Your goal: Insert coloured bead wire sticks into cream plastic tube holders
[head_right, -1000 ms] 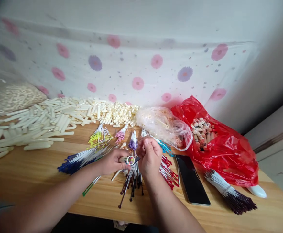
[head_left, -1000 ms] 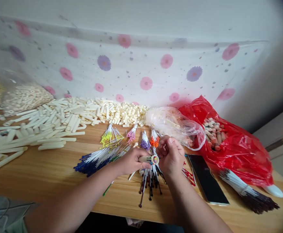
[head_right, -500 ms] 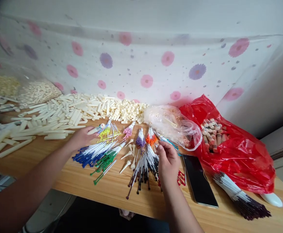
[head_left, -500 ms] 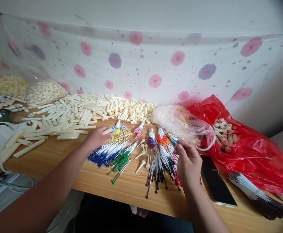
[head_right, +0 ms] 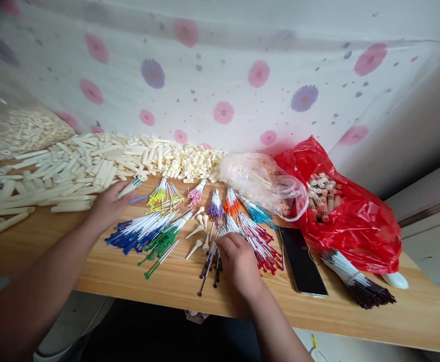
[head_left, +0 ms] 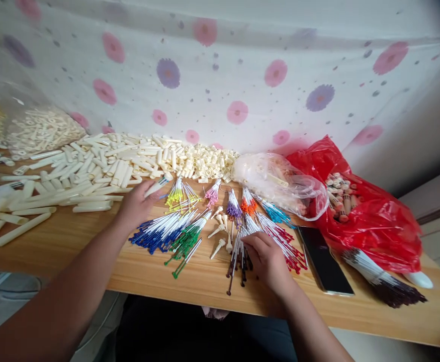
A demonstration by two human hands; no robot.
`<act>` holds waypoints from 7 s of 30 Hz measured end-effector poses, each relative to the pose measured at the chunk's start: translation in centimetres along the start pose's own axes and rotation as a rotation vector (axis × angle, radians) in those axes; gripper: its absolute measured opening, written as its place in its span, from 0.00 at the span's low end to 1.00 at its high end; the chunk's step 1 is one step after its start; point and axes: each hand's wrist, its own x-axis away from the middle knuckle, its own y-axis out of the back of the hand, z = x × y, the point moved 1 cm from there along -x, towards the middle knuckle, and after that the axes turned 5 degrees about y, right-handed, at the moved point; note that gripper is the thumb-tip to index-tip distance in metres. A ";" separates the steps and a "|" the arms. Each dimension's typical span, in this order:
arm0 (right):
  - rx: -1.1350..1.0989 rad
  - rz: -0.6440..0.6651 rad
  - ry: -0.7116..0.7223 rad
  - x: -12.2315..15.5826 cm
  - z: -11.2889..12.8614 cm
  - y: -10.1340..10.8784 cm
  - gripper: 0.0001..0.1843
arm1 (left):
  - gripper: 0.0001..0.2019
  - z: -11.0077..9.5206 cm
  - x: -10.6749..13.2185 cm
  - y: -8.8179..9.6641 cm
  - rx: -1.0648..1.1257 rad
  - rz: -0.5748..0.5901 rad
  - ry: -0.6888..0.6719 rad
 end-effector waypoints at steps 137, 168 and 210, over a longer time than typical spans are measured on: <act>-0.622 -0.192 0.040 -8.0 -1.3 -2.1 0.29 | 0.16 -8.0 4.5 -11.5 0.804 0.800 0.077; 0.170 -1.083 -0.853 -7.5 -23.3 18.4 0.14 | 0.19 -5.3 1.0 -10.8 0.465 0.536 0.019; 0.363 0.565 0.345 -11.7 -0.3 -8.1 0.15 | 0.06 -4.6 -2.3 -6.4 0.906 -0.245 -0.036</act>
